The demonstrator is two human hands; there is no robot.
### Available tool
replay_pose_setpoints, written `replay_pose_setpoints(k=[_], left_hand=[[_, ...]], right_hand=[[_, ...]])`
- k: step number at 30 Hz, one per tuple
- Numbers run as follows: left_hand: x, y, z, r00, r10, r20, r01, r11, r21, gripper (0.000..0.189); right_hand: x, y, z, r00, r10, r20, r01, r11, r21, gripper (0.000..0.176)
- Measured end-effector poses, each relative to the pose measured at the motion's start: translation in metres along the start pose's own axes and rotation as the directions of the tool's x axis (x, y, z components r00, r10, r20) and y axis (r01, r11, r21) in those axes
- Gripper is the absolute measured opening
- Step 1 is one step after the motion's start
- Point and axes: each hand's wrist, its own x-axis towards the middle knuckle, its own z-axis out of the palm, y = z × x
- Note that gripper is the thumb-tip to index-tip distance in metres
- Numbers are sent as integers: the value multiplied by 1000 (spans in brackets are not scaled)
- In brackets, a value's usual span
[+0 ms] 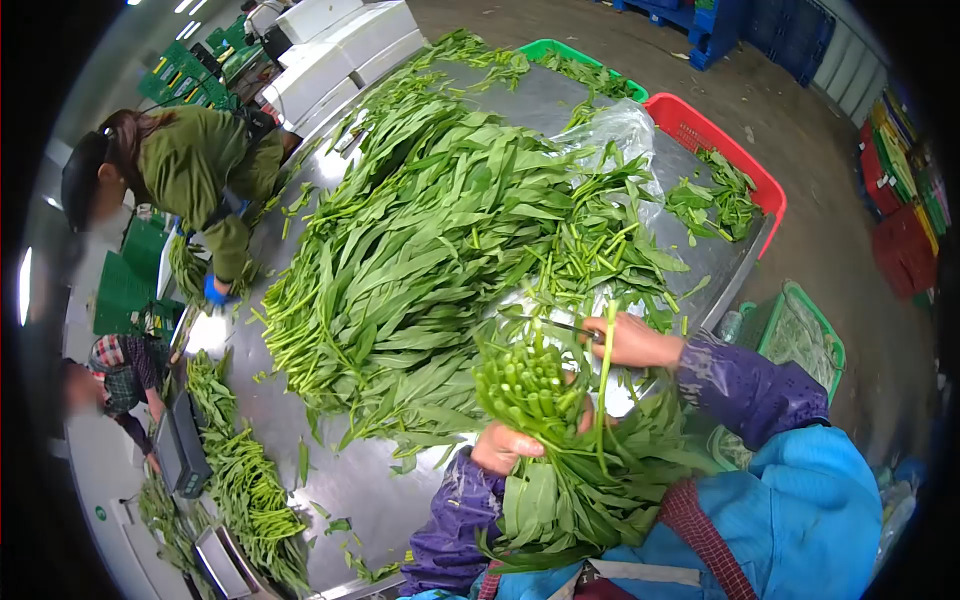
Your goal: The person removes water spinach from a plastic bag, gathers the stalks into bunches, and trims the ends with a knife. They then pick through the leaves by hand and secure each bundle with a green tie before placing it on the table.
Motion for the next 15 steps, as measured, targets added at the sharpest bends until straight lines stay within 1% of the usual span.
replay_pose_setpoints(k=[1, 2, 3, 4, 5, 6, 7, 8, 9, 10, 11, 13, 15], left_hand=[[-1, 4, 5, 997, 71, 24, -69, 993, -92, 68], [-4, 4, -2, 989, 142, 41, -137, 985, -107, 61], [-12, 9, -5, 989, 145, 29, -140, 983, -115, 61], [-19, 16, -9, 985, 168, -28, -170, 973, -157, 67], [-24, 22, -12, 978, 192, -82, -205, 959, -195, 73], [-27, 28, -10, 955, 281, -95, -295, 933, -205, 69], [-26, 38, -10, 925, 377, 42, -352, 895, -274, 65], [-29, 46, -9, 905, 422, 45, -400, 884, -244, 65], [-34, 52, -9, 884, 464, 50, -445, 870, -212, 64], [-38, 57, -9, 873, 487, 43, -464, 854, -237, 64], [-41, 62, -5, 859, 511, 19, -490, 834, -256, 64], [-54, 74, -5, 860, 511, -16, -506, 845, -174, 66], [-67, 81, 0, 849, 517, -109, -527, 842, -111, 67]], right_hand=[[-6, 6, 4, 987, 138, 83, -137, 990, -11, 23], [-6, -2, 4, 986, 135, 99, -134, 991, -13, 23], [-7, -13, 3, 939, 183, 290, -136, 975, -175, 25], [-7, -21, 4, 855, 250, 454, -98, 938, -332, 28], [-25, 31, 37, 861, 128, 493, -25, 977, -210, 42], [-63, 83, 86, 965, 69, 253, -105, 985, 135, 45], [-89, 111, 119, 995, 98, -10, -82, 877, 473, 48], [-89, 101, 123, 991, 117, 57, -131, 885, 448, 46], [-74, 79, 117, 978, 105, 182, -162, 928, 336, 45], [-53, 52, 113, 963, 78, 258, -152, 948, 280, 43], [-30, 27, 109, 952, 32, 303, -115, 959, 261, 41], [3, -10, 92, 935, -67, 349, -28, 965, 262, 38], [24, -22, 58, 941, -125, 313, 47, 968, 245, 36]])
